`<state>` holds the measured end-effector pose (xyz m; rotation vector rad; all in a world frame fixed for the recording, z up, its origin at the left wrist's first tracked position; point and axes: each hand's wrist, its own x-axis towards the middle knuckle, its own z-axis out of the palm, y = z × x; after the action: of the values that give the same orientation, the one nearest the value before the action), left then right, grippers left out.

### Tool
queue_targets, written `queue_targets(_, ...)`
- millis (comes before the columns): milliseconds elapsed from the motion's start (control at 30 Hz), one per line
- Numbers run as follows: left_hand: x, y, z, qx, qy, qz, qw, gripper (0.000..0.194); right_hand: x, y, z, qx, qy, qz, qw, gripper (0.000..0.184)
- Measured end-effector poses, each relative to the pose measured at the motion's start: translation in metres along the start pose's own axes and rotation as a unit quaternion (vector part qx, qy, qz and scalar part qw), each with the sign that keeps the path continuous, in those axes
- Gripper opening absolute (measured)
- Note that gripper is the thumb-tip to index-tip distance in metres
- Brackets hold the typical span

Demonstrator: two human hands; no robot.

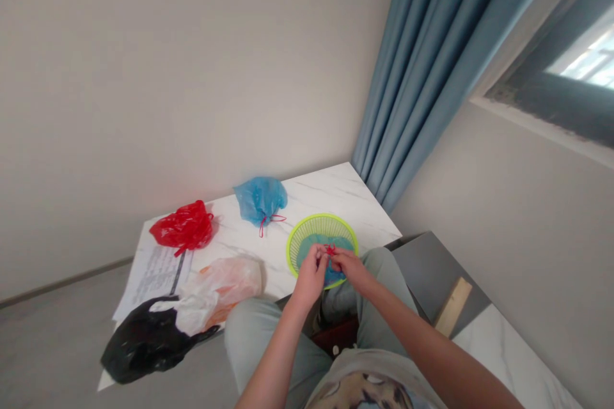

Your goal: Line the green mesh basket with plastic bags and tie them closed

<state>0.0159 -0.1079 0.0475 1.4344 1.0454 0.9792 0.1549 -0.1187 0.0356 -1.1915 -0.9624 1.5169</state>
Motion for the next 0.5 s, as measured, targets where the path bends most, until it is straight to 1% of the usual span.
queue_targets(67, -0.001, -0.003, -0.001, 0.012, -0.003, 0.0, 1.0, 0.011, -0.004, -0.002, 0.002, -0.013, -0.008, 0.004, 1.0, 0.027)
queue_targets(200, -0.006, -0.005, -0.004, 0.024, -0.03, -0.014, 0.999, 0.007, -0.005, 0.0, 0.004, -0.031, -0.01, 0.009, 0.999, 0.039)
queue_targets(300, -0.009, -0.005, -0.005, 0.051, -0.021, -0.008, 0.998, 0.007, -0.003, 0.008, 0.003, -0.045, -0.016, 0.014, 0.999, 0.044)
queue_targets(333, -0.009, -0.005, -0.005, 0.054, -0.019, -0.009, 0.998, 0.011, -0.002, 0.011, 0.002, -0.054, -0.02, 0.014, 0.998, 0.045)
queue_targets(433, -0.01, -0.004, -0.004, 0.053, -0.011, -0.026, 0.998, 0.031, 0.001, 0.017, -0.001, -0.079, -0.022, 0.01, 0.997, 0.048)
queue_targets(467, -0.009, -0.004, -0.004, 0.059, -0.013, -0.03, 0.998, 0.033, 0.002, 0.019, -0.001, -0.083, -0.021, 0.01, 0.996, 0.049)
queue_targets(500, -0.008, -0.004, -0.003, 0.068, -0.014, -0.032, 0.997, 0.031, 0.003, 0.02, -0.002, -0.085, -0.019, 0.011, 0.996, 0.05)
